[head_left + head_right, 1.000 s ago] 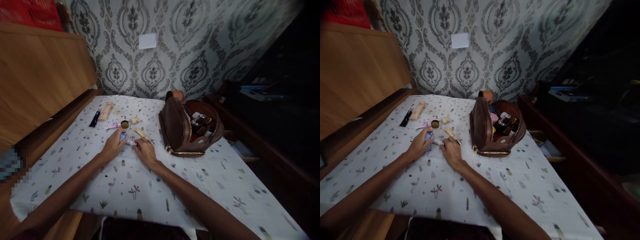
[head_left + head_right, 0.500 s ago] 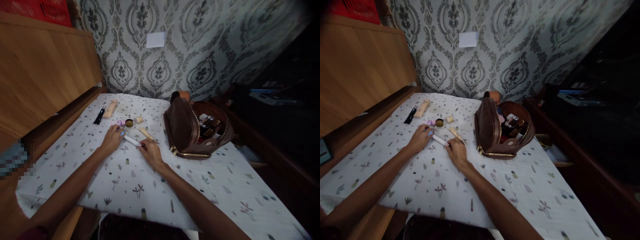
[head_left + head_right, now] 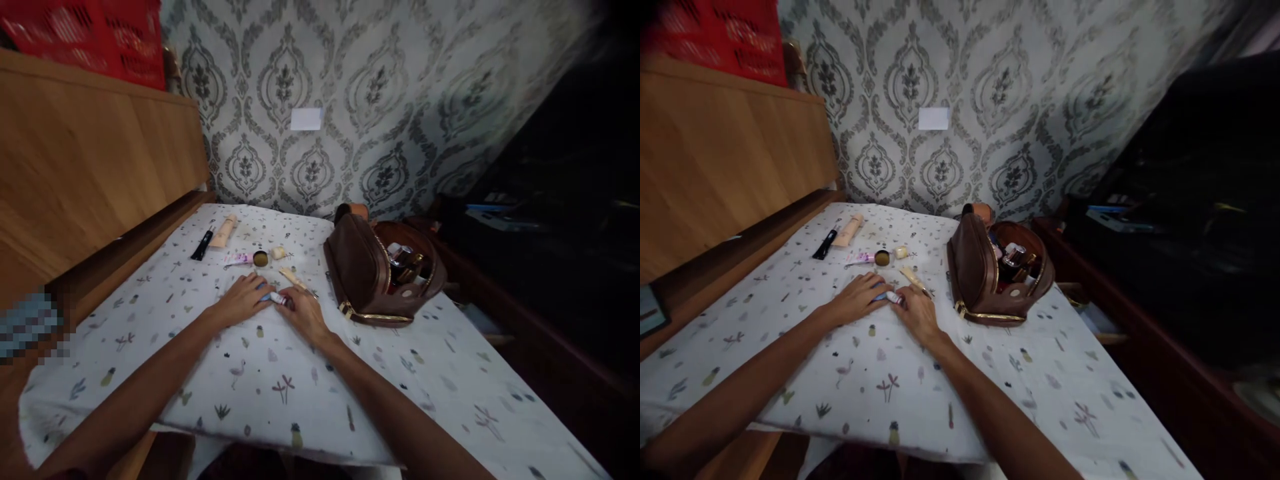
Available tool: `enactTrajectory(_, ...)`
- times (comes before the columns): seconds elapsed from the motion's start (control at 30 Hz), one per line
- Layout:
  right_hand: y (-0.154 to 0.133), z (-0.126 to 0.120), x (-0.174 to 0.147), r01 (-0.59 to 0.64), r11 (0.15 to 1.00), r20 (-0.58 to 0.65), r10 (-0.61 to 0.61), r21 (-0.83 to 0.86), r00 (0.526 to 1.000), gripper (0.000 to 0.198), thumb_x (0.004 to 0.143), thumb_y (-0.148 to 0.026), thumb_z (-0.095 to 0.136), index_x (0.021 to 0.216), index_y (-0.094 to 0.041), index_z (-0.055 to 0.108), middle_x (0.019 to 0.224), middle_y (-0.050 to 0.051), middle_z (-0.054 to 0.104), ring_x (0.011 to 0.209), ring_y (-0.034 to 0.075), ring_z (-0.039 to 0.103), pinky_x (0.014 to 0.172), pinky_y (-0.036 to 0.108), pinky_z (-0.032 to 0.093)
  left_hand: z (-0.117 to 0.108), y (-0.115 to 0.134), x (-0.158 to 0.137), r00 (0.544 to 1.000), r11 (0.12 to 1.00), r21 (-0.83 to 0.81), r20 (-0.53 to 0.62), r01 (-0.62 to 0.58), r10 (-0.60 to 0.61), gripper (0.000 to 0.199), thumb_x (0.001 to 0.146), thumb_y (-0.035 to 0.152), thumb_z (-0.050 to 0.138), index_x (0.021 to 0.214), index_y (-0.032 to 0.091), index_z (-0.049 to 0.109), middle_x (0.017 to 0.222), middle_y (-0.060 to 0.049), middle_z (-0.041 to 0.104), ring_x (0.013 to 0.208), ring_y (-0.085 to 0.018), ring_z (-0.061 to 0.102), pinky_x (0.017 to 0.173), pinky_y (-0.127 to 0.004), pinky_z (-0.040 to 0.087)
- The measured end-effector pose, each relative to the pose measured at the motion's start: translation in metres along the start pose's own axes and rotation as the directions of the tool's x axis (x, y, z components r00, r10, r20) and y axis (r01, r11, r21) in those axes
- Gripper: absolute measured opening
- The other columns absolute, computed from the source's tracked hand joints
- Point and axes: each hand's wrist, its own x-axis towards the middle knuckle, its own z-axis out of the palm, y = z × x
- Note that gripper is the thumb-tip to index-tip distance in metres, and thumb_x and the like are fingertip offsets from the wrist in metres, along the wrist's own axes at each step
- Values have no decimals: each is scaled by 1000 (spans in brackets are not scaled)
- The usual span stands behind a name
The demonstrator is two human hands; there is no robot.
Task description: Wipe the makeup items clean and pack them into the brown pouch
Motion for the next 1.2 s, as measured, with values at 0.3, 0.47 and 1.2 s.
enactTrajectory(0.3, 9, 0, 2, 99, 988, -1, -100, 117, 995, 20, 87, -36, 58, 87, -18, 68, 68, 1, 63, 60, 14, 54, 59, 25, 42, 2, 3, 6, 1000, 992, 127, -4, 9, -8, 31, 97, 47, 52, 106, 19, 63, 99, -6, 64, 95, -22, 60, 76, -32, 47)
enactTrajectory(0.47, 9, -2, -2, 23, 931, 60, -49, 364, 997, 38, 91, -51, 49, 94, -17, 66, 59, -2, 54, 49, 12, 48, 49, 24, 38, -1, 9, 7, 999, 991, 127, 12, 50, -52, 27, 95, 44, 58, 102, 19, 62, 95, -6, 67, 93, -22, 63, 73, -31, 47)
enactTrajectory(1.2, 11, -7, -6, -6, 883, 104, -49, 470, 993, 47, 86, -64, 58, 78, -19, 60, 47, -6, 48, 41, 10, 43, 46, 23, 37, -2, 16, 8, 980, 975, -105, 58, 195, -189, 16, 90, 35, 59, 96, 20, 63, 94, -6, 73, 88, -23, 66, 70, -28, 43)
